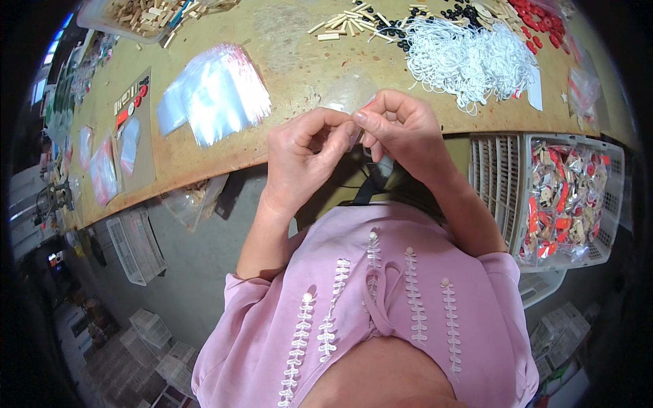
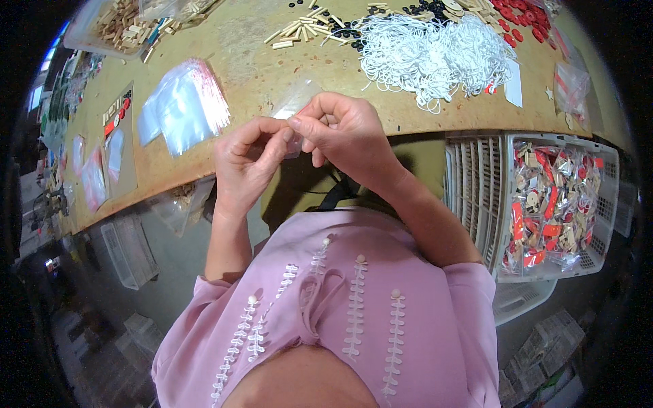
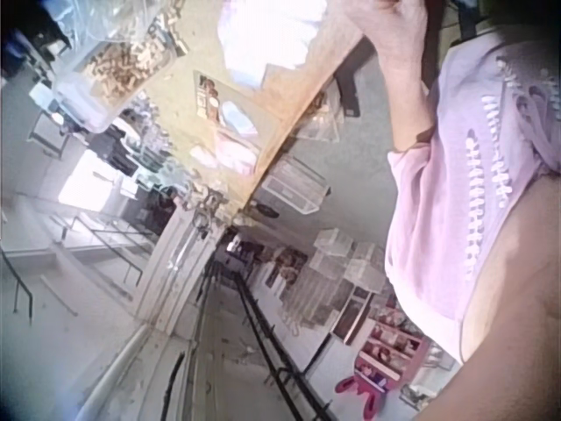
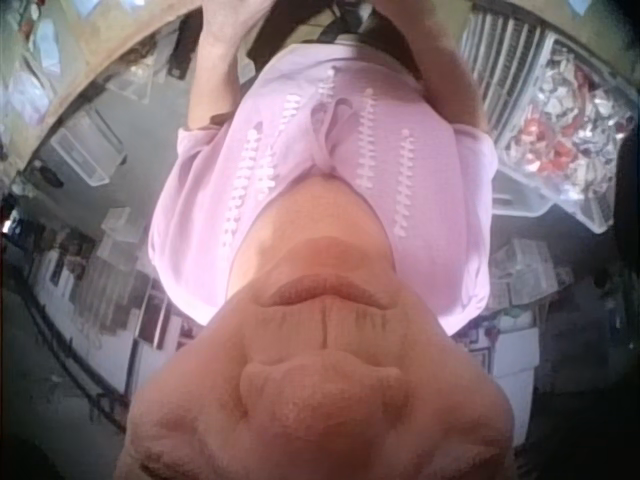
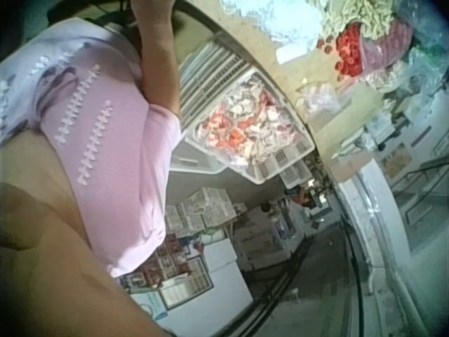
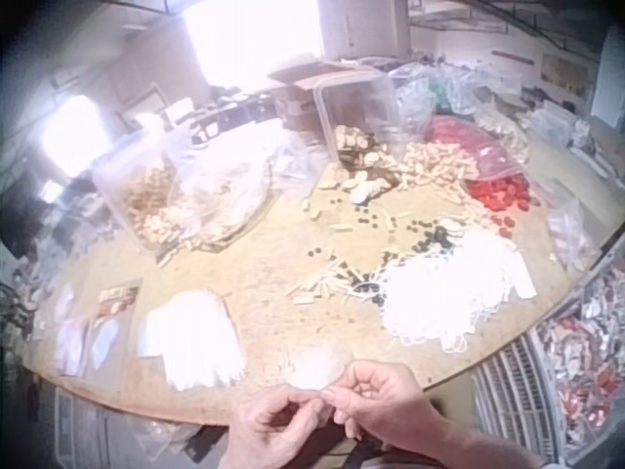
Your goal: The person repeatedly picks small wooden pieces, black beads, and white strings from a table, places them into small clear plastic bags, and adds a red label before moving the bag to a basket. The process is repeated continuously throughout the clip.
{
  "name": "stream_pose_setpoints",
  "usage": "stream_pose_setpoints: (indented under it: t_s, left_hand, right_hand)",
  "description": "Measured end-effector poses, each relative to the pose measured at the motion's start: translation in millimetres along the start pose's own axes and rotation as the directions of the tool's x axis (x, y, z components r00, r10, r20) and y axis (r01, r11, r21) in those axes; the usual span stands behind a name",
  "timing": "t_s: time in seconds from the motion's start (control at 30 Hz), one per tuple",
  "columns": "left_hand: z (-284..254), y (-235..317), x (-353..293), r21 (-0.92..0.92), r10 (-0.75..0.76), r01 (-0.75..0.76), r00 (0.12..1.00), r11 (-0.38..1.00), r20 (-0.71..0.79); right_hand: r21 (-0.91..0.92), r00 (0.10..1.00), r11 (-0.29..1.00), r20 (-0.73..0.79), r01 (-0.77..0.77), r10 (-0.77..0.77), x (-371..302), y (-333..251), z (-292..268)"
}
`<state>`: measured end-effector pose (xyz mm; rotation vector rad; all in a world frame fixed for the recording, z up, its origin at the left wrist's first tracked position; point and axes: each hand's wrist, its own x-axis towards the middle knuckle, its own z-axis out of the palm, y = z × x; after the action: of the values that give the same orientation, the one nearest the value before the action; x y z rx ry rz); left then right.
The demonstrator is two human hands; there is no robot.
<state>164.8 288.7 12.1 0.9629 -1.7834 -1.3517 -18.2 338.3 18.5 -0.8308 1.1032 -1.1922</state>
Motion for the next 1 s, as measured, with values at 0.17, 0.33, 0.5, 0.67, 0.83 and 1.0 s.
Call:
stream_pose_setpoints:
  t_s: [0.17, 0.33, 0.5, 0.67, 0.83, 1.0]
  left_hand:
    - [4.4, -6.0, -1.2, 0.187, 0.075, -0.066, 0.996, 0.980, -0.043]
    - [8.0, -6.4, 3.9, 0.319, 0.139, -0.094, 0.983, 0.943, -0.121]
    - [2.8, 0.4, 3.6, 0.415, 0.318, -0.256, 0.944, 0.873, -0.084]
    - [-5.0, 2.9, -1.4, 0.455, 0.439, -0.481, 0.875, 0.749, 0.203]
    - [-36.9, 12.1, -6.4, 0.419, 0.420, -0.467, 0.884, 0.779, 0.204]
    - [-73.2, 24.6, -10.9, 0.470, 0.412, -0.512, 0.859, 0.719, 0.306]
  right_hand:
    - [-0.073, 1.000, 0.997, 0.001, -0.001, 0.001, -0.5, 5.3, 0.5]
    - [-0.126, 0.999, 0.991, -0.002, -0.047, 0.047, -6.8, 3.0, 3.0]
    - [0.001, 0.992, 0.992, -0.025, -0.124, 0.124, 0.8, 1.5, 1.6]
    - [0.063, 0.993, 0.993, -0.065, -0.095, 0.099, 1.3, -3.3, -8.0]
    - [-0.347, 0.906, 0.891, -0.199, 0.292, -0.374, 8.1, -3.6, 10.4]
    - [-0.634, 0.655, 0.230, 0.592, 0.738, -0.469, 12.9, -39.0, 29.6]
